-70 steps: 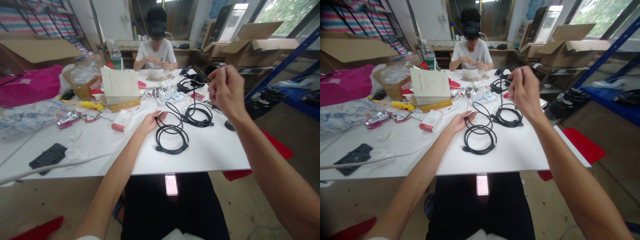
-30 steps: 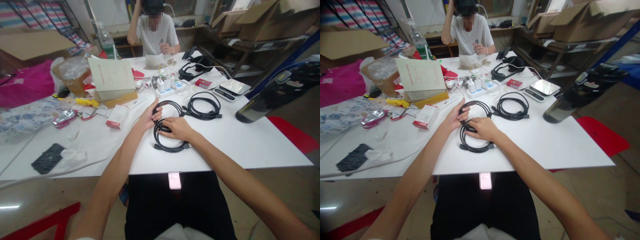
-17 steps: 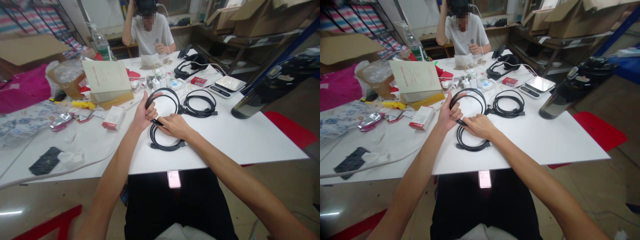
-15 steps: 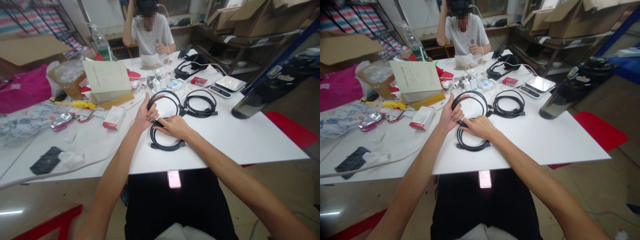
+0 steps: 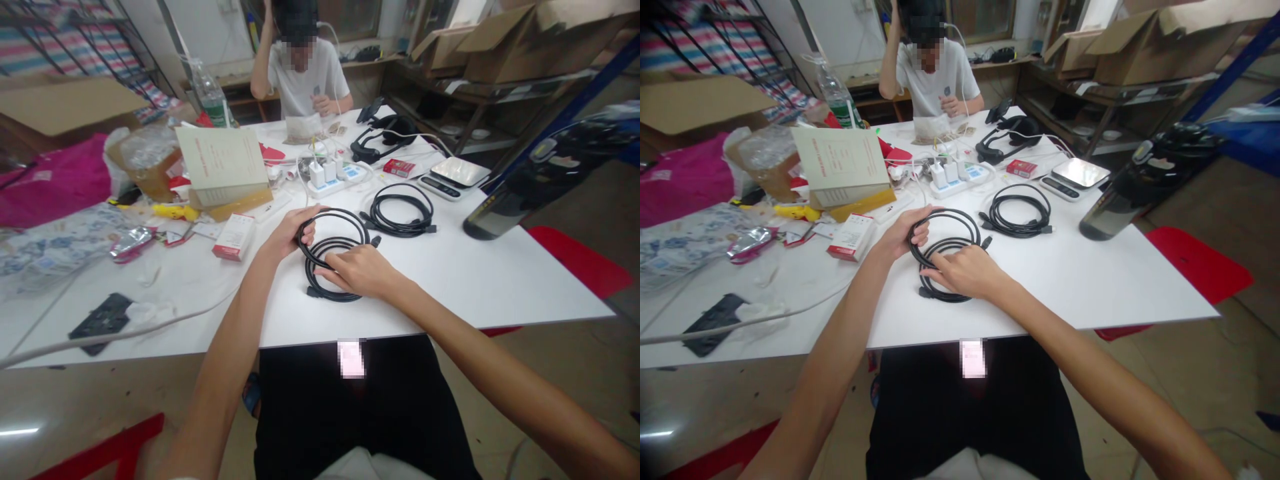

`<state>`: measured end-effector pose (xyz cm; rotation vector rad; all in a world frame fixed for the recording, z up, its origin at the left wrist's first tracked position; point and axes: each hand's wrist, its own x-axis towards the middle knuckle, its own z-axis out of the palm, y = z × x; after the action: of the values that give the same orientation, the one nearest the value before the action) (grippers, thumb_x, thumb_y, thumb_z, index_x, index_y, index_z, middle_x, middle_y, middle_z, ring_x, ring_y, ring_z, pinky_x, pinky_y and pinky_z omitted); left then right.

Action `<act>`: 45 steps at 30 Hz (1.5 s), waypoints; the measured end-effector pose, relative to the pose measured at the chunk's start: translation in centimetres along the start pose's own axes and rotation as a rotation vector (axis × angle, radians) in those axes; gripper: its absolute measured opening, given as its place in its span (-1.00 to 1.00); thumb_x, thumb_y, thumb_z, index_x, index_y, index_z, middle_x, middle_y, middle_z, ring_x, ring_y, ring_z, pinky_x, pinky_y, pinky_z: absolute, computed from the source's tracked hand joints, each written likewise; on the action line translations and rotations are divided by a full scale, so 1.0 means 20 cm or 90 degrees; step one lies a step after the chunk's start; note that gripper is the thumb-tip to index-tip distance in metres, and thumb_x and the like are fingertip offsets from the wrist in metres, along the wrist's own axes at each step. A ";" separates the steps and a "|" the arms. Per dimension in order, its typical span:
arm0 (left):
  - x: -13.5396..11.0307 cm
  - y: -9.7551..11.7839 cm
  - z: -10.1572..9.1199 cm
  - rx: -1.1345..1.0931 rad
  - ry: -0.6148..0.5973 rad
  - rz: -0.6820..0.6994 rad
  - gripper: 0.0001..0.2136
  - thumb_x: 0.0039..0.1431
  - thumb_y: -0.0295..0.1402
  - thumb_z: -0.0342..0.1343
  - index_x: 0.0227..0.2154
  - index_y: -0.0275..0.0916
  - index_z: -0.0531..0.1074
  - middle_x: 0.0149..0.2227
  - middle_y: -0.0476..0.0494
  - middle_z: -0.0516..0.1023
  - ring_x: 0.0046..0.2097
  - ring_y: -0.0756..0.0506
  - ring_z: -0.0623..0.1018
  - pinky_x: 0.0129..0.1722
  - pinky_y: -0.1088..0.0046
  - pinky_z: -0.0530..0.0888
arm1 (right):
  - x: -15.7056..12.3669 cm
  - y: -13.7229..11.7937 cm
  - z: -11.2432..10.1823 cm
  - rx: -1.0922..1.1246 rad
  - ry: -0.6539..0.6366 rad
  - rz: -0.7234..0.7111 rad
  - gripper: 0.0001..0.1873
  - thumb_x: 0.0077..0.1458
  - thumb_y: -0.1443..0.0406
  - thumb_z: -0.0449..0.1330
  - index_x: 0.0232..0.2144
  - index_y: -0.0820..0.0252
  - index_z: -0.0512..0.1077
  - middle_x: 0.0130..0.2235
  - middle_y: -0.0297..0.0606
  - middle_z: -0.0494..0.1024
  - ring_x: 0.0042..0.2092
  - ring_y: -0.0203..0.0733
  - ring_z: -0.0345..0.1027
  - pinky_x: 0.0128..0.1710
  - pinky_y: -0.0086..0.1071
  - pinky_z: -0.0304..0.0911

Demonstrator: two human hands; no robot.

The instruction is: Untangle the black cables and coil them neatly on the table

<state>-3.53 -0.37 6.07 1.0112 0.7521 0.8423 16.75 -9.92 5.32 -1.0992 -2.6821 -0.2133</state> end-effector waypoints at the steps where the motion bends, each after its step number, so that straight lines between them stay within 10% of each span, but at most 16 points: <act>1: -0.01 0.00 0.00 0.054 -0.019 0.006 -0.68 0.23 -0.18 0.42 -0.07 -0.27 0.61 -0.66 0.14 0.33 -0.69 0.08 0.31 -0.66 0.57 0.25 | -0.03 -0.02 -0.01 0.003 -0.001 -0.004 -0.30 0.54 -0.11 -0.22 -0.20 0.23 0.52 -0.45 -0.14 0.61 -0.46 -0.15 0.43 -0.41 -0.25 -0.28; 9: 0.05 -0.10 -0.06 0.415 -0.054 0.085 -0.59 -0.02 -0.18 0.53 -0.16 -0.35 0.68 -0.39 -0.11 0.64 -0.35 -0.04 0.56 -0.27 0.42 0.48 | -0.17 -0.04 0.09 0.079 -0.015 -0.057 -0.39 0.48 -0.15 -0.03 -0.26 0.23 0.45 -0.30 -0.17 0.61 -0.33 -0.16 0.48 -0.37 -0.27 -0.04; 18: 0.13 -0.22 -0.09 0.364 -0.092 0.168 -0.59 -0.05 -0.37 0.48 -0.07 -0.31 0.69 -0.01 -0.34 0.73 0.01 -0.24 0.67 0.18 0.09 0.51 | -0.18 -0.06 0.15 0.105 -0.036 -0.080 -0.53 0.52 -0.02 0.00 -0.08 0.27 0.44 -0.17 -0.14 0.59 -0.25 -0.12 0.52 -0.35 -0.31 0.20; 24: 0.12 -0.22 -0.07 0.409 -0.112 0.192 -0.70 0.08 -0.32 0.43 -0.11 -0.29 0.73 -0.01 -0.35 0.73 0.03 -0.28 0.67 0.19 0.09 0.52 | -0.15 0.03 0.05 0.447 -0.060 -0.048 -0.65 0.41 0.11 0.24 0.12 0.14 0.50 0.01 -0.12 0.60 -0.01 -0.10 0.54 0.01 -0.26 0.42; 29: 0.13 -0.22 -0.07 0.410 -0.113 0.210 -0.74 0.09 -0.29 0.42 -0.15 -0.25 0.75 -0.02 -0.32 0.72 0.04 -0.28 0.67 0.18 0.10 0.52 | -0.09 0.20 -0.07 0.712 -0.206 0.061 -0.52 0.10 -0.03 0.47 -0.08 0.15 0.62 -0.11 -0.22 0.68 -0.15 -0.14 0.57 -0.11 -0.31 0.47; 36: 0.14 -0.23 -0.08 0.401 -0.098 0.188 -0.62 0.04 -0.20 0.50 -0.11 -0.29 0.73 -0.04 -0.34 0.73 0.00 -0.26 0.69 0.15 0.15 0.54 | -0.08 0.67 0.08 0.294 0.172 0.205 -0.56 0.28 -0.05 0.24 -0.11 0.19 0.57 -0.11 -0.05 0.62 -0.11 0.00 0.47 -0.05 -0.16 0.34; 45: 0.10 -0.23 0.00 0.379 -0.034 0.146 -0.56 0.13 -0.02 0.45 -0.13 -0.30 0.70 -0.09 -0.33 0.75 -0.03 -0.25 0.70 0.07 0.19 0.57 | -0.22 0.81 0.26 0.193 0.113 0.351 -0.47 0.23 -0.18 0.23 -0.11 0.12 0.45 -0.21 -0.13 0.62 -0.26 -0.05 0.42 -0.29 -0.24 0.19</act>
<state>-1.38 -0.01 1.51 1.6678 0.8748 0.7968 30.33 -0.26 -0.04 -1.5658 -2.0700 0.1789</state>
